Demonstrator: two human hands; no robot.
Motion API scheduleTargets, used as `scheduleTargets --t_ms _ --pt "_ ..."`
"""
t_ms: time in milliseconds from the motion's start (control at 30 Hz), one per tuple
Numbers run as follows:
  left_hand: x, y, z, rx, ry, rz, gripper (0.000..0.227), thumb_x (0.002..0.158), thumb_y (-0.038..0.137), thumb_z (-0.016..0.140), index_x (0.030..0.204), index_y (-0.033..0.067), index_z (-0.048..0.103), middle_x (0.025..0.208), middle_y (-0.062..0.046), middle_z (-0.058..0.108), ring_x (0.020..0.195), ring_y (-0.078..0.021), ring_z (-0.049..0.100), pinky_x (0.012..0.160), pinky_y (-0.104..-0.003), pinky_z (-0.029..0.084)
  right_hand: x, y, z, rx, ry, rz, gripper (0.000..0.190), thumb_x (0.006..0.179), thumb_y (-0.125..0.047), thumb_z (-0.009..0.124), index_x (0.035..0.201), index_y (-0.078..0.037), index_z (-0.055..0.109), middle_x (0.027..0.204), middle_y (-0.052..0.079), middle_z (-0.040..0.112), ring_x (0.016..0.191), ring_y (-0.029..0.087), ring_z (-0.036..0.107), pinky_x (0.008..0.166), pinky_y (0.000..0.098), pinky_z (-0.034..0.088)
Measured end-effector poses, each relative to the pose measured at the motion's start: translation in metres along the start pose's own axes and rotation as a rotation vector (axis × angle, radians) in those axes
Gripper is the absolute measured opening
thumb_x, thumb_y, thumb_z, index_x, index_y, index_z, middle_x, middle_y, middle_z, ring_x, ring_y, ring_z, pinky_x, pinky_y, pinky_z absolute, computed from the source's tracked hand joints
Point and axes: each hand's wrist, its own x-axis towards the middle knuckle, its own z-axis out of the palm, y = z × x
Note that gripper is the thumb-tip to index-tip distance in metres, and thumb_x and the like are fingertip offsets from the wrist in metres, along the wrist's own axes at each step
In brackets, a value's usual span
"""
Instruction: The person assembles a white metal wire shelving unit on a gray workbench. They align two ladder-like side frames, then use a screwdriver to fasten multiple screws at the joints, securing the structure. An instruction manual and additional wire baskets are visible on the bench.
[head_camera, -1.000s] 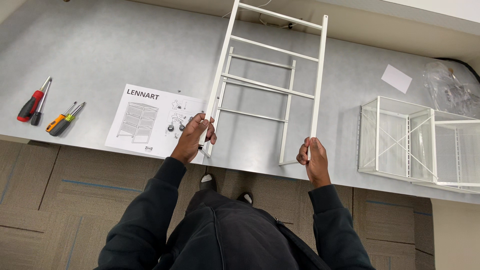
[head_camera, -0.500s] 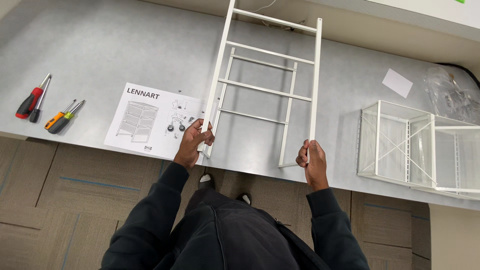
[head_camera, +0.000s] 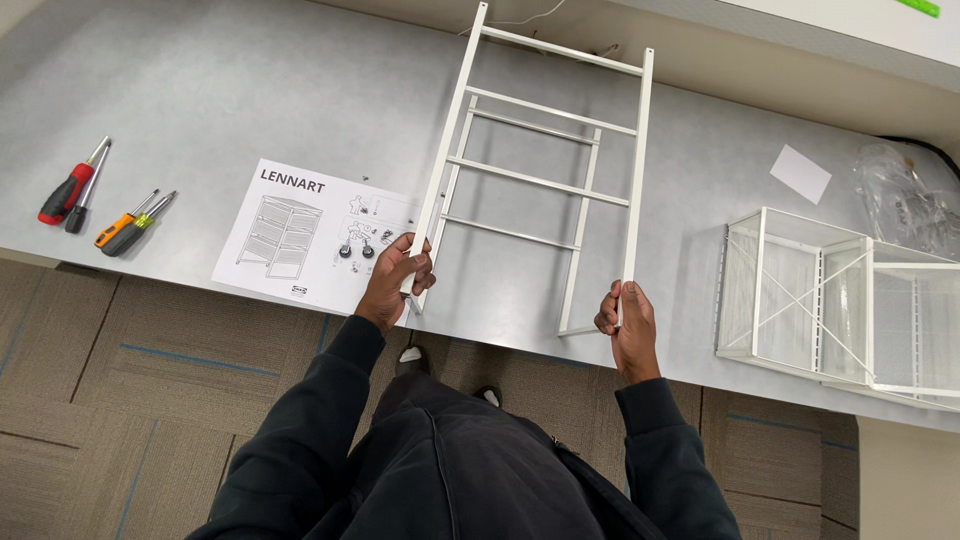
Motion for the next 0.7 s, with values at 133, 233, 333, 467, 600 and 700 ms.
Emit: scheduleTargets --t_ms 133,233,333,467,600,700 --pt "-0.007 0.017 0.002 0.07 -0.005 -0.008 0.034 0.108 0.017 0.081 0.132 0.0014 0.064 0.076 -0.007 0.061 0.057 -0.013 0.06 0.07 -0.032 0.051 0.002 0.002 -0.002 0.009 -0.005 0.006 0.038 0.132 -0.046 0.044 0.113 -0.014 0.053 0.066 -0.002 0.045 0.048 0.008 0.042 0.057 0.0257 0.041" --pt "-0.004 0.016 -0.008 0.159 -0.04 -0.031 0.037 0.111 0.019 0.08 0.138 -0.0002 0.064 0.087 -0.013 0.07 0.069 -0.0162 0.07 0.075 -0.031 0.054 0.002 0.0 -0.003 0.022 -0.023 0.016 0.038 0.132 -0.046 0.045 0.114 -0.014 0.053 0.067 -0.001 0.046 0.048 0.008 0.042 0.057 0.0266 0.041" --pt "-0.01 0.026 -0.002 0.255 -0.053 -0.048 0.041 0.111 0.021 0.08 0.144 0.0013 0.065 0.104 -0.016 0.079 0.081 -0.0164 0.076 0.08 -0.029 0.053 0.002 -0.001 -0.003 0.021 -0.034 0.017 0.035 0.132 -0.045 0.047 0.116 -0.014 0.054 0.071 0.003 0.052 0.049 0.009 0.047 0.059 0.028 0.042" --pt "-0.025 0.034 0.009 0.251 -0.027 -0.09 0.051 0.115 0.031 0.076 0.155 0.0038 0.06 0.131 -0.017 0.078 0.087 -0.0146 0.077 0.085 -0.031 0.063 0.001 0.002 -0.003 0.049 -0.06 0.008 0.032 0.132 -0.043 0.049 0.118 -0.015 0.055 0.08 0.007 0.065 0.049 0.009 0.051 0.06 0.0274 0.045" --pt "-0.025 0.033 0.017 0.256 -0.012 -0.075 0.052 0.118 0.032 0.072 0.159 0.003 0.059 0.142 -0.017 0.076 0.088 -0.0136 0.077 0.084 -0.03 0.063 0.001 0.002 -0.006 0.054 -0.062 0.007 0.032 0.132 -0.042 0.05 0.12 -0.014 0.055 0.084 0.009 0.069 0.049 0.008 0.053 0.06 0.027 0.046" --pt "-0.022 0.027 0.015 0.265 0.005 -0.058 0.053 0.118 0.034 0.071 0.16 0.0031 0.06 0.145 -0.017 0.076 0.09 -0.0133 0.077 0.085 -0.03 0.064 0.002 -0.001 -0.006 0.045 -0.064 0.004 0.032 0.132 -0.042 0.049 0.121 -0.013 0.056 0.085 0.009 0.07 0.05 0.008 0.054 0.06 0.027 0.047"
